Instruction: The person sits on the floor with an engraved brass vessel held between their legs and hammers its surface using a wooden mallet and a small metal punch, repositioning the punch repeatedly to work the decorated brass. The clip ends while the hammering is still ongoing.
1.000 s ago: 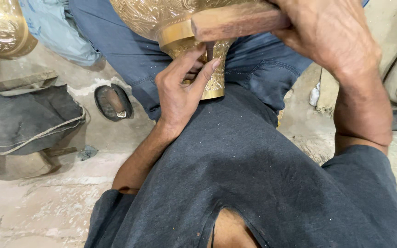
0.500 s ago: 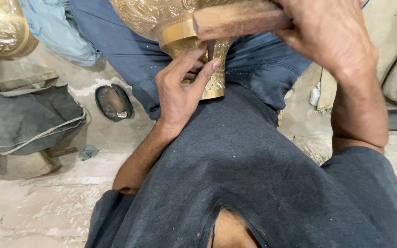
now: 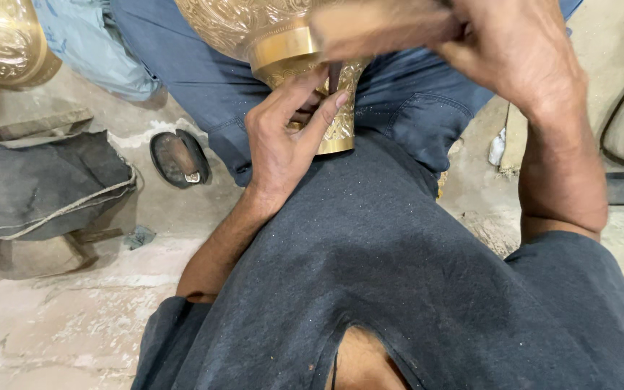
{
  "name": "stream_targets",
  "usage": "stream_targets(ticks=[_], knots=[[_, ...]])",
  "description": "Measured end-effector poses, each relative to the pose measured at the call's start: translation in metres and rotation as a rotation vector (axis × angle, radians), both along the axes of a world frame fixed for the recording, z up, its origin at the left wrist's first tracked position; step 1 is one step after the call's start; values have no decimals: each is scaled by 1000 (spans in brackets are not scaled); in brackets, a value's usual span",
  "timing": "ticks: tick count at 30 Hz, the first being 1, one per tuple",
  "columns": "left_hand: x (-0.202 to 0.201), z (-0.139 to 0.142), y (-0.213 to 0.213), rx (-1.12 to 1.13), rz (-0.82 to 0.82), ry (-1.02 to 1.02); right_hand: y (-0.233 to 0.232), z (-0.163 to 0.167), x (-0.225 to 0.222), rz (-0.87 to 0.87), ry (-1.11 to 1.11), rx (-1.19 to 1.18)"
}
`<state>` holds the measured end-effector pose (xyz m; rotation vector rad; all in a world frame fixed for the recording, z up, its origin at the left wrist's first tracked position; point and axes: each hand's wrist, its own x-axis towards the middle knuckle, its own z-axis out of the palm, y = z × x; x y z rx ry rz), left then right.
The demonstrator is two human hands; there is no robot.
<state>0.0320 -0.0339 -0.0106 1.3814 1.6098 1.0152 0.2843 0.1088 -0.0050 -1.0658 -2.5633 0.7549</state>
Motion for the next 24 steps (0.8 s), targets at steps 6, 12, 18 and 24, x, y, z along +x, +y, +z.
stream_targets(ticks=[6, 12, 18, 24], knots=[[-2, -3, 3, 12, -20, 3, 1, -1, 3, 15, -134, 75], [-1, -1, 2, 10, -25, -17, -1, 5, -6, -36, -103, -34], [-2, 3, 4, -6, -29, 8, -5, 3, -2, -18, -98, 85], [-3, 5, 5, -10, -34, -14, -5, -7, 3, -77, 11, -215]])
